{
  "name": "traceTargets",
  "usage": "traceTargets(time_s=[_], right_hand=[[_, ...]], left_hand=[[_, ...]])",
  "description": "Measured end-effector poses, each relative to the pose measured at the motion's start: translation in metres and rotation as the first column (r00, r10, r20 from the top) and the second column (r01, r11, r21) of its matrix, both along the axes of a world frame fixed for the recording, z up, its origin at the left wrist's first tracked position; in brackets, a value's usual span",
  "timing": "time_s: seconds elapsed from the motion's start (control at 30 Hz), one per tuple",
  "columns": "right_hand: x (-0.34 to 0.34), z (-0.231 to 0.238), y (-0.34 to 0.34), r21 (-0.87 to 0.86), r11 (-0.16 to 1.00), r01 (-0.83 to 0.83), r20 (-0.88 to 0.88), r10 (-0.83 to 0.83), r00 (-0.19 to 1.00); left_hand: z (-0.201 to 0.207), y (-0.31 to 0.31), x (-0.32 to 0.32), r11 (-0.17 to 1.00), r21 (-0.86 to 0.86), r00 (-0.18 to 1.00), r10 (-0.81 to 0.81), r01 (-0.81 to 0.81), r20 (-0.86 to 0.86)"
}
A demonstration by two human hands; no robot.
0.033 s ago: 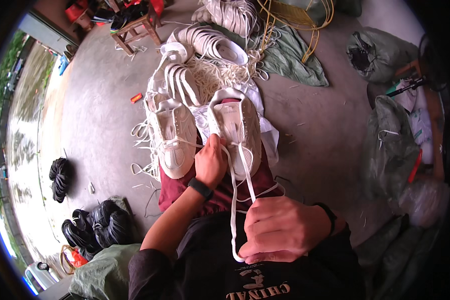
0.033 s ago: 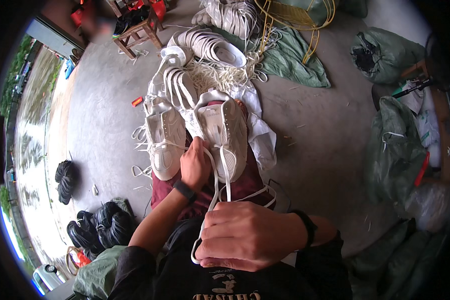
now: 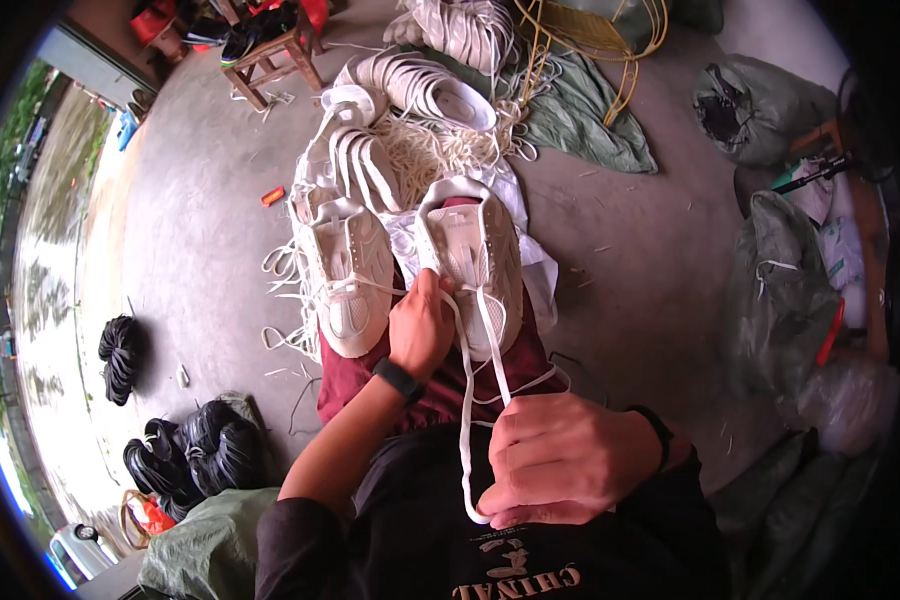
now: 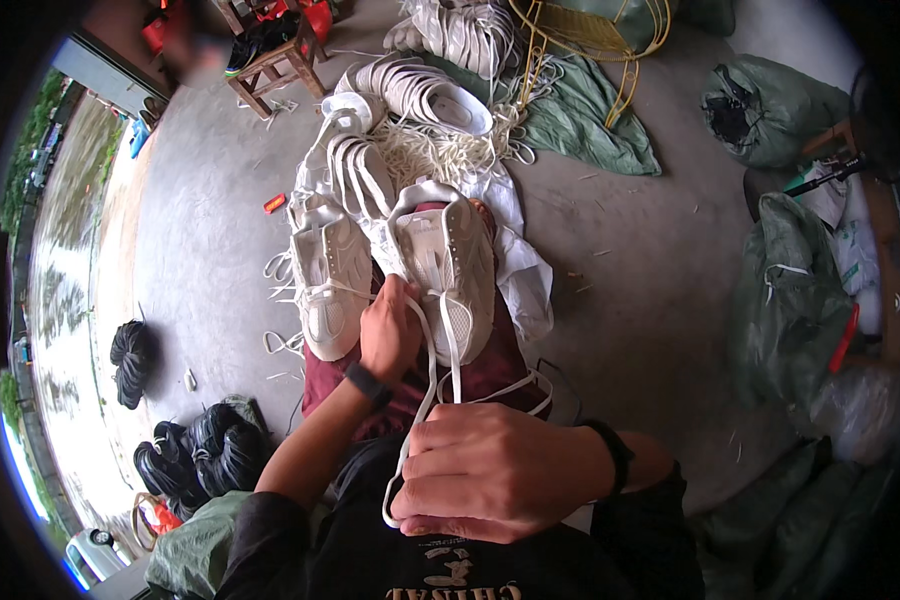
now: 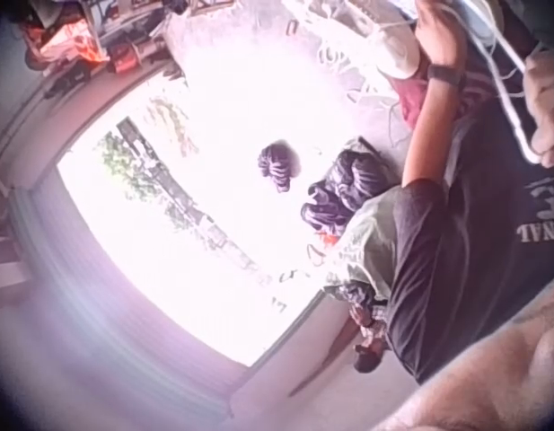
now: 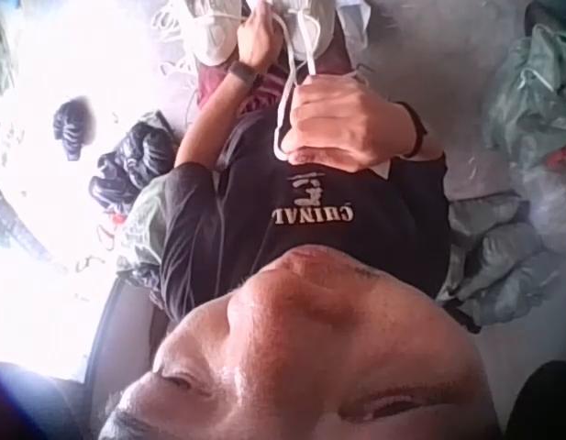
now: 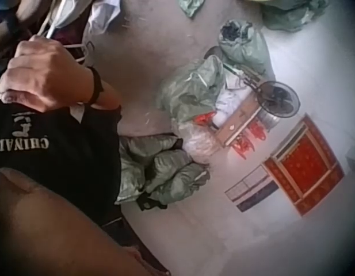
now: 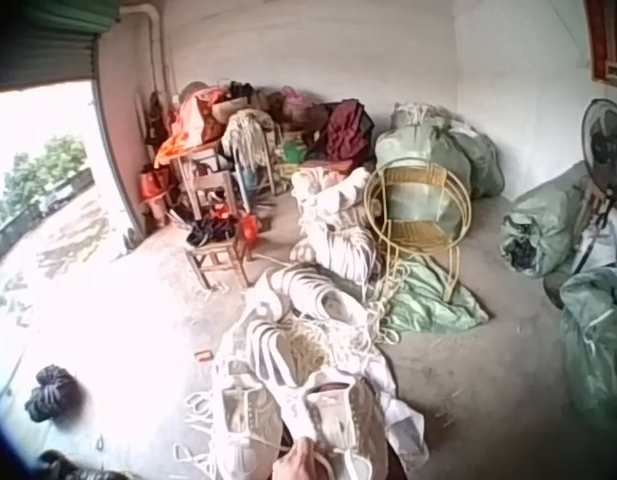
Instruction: Lacing shoelaces into a pair of white sneakers.
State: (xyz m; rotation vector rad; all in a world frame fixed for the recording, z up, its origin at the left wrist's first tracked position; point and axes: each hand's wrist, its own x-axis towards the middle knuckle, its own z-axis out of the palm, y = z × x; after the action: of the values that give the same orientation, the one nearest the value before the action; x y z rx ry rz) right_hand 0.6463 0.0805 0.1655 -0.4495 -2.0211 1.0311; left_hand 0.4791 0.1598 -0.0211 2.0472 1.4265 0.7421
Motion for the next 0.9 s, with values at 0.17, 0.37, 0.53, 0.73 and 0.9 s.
traceTargets(time_s=[0.17,0.37,0.53,0.73,0.9], right_hand=[[0.009,-0.002,0.001,-0.020,1.000,-0.005,0.019,0.005,1.000],[0.002,-0.003,0.003,-0.048,0.999,0.002,0.028,0.000,1.000],[-0.008,-0.009,0.011,-0.071,0.997,0.039,0.066,-0.034,0.997],[-0.040,-0.043,0.020,-0.058,0.998,0.022,0.149,-0.013,0.989],[-0.033,-0.079,0.033,0.090,0.957,0.275,0.324,-0.289,0.901]], left_hand=[[0.015,-0.007,-0.016,0.983,-0.185,0.983,0.025,0.009,0.184],[0.024,0.003,-0.022,0.896,-0.444,0.918,0.175,0.002,0.357],[0.042,0.013,-0.019,0.964,-0.266,0.989,0.017,0.023,0.146],[0.043,0.026,-0.024,0.944,-0.305,0.987,-0.090,0.126,0.131],[0.044,0.032,-0.041,0.919,-0.349,0.980,-0.138,0.181,0.145]])
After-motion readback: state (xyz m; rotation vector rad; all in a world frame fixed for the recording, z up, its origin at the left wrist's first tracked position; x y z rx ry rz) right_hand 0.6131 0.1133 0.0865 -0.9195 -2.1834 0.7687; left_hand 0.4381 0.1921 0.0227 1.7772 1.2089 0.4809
